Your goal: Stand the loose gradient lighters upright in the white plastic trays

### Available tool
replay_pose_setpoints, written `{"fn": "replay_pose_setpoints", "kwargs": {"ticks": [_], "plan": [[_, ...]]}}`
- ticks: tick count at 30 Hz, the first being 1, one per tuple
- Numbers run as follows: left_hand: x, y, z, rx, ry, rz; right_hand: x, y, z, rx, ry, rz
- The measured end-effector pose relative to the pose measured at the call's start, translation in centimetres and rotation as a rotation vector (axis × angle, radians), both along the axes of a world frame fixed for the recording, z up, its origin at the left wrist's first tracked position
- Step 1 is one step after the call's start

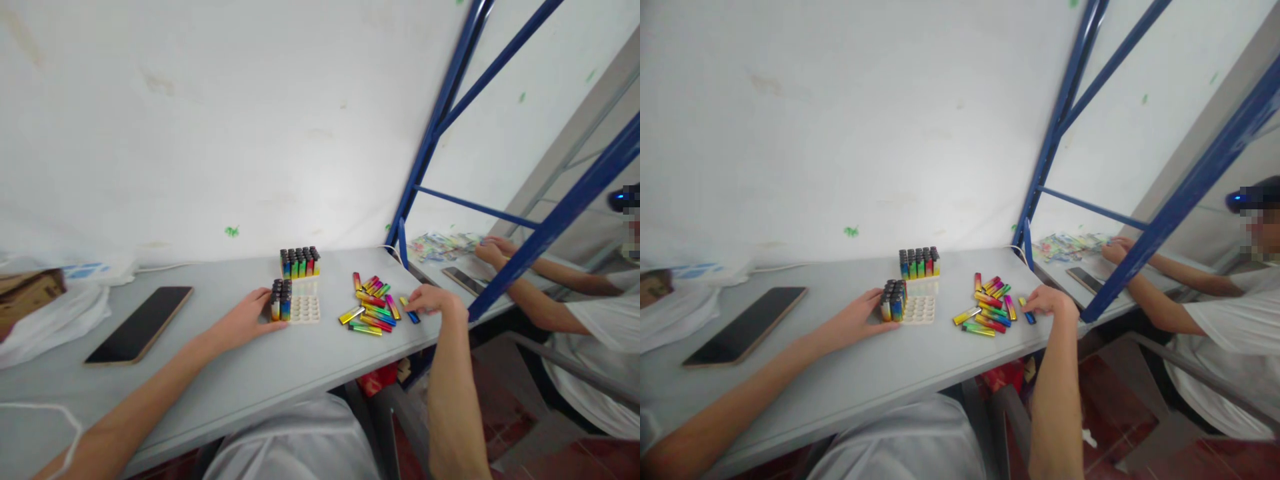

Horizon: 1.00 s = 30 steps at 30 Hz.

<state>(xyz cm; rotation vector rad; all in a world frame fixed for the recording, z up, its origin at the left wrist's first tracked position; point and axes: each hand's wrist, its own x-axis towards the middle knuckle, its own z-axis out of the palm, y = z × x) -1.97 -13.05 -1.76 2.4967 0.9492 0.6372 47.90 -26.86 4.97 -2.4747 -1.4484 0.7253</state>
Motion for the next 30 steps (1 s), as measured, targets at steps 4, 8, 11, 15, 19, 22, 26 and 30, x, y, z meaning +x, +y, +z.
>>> {"fn": "replay_pose_setpoints", "kwargs": {"ticks": [4,8,11,15,19,22,26,30], "plan": [[0.0,-0.1,-0.1,0.015,0.005,-0.012,-0.1,1.3,-0.4,0.076,0.070,-0.019],[0.0,-0.5,0.2,0.006,0.006,-0.005,-1.5,2.4,0.1,0.458,0.322,0.002],[0.0,-0.8,0.5,0.001,0.010,0.011,-3.9,3.7,0.8,0.685,0.455,0.072],[0.1,-0.8,0.6,-0.007,0.017,0.023,-9.6,6.4,1.4,0.934,0.662,0.172],[0.0,-0.5,0.2,-0.023,-0.001,0.020,-16.7,8.1,0.9,0.889,1.030,0.180],[-0.3,-0.2,-0.1,-0.044,-0.017,-0.009,-20.8,8.2,0.0,0.785,1.194,0.227],[-0.5,0.1,-0.1,-0.066,-0.013,-0.043,-23.7,7.5,-0.7,0.734,1.308,0.281],[-0.6,0.0,-0.1,-0.060,-0.017,-0.040,-24.4,7.6,0.3,0.612,1.313,0.391]]}}
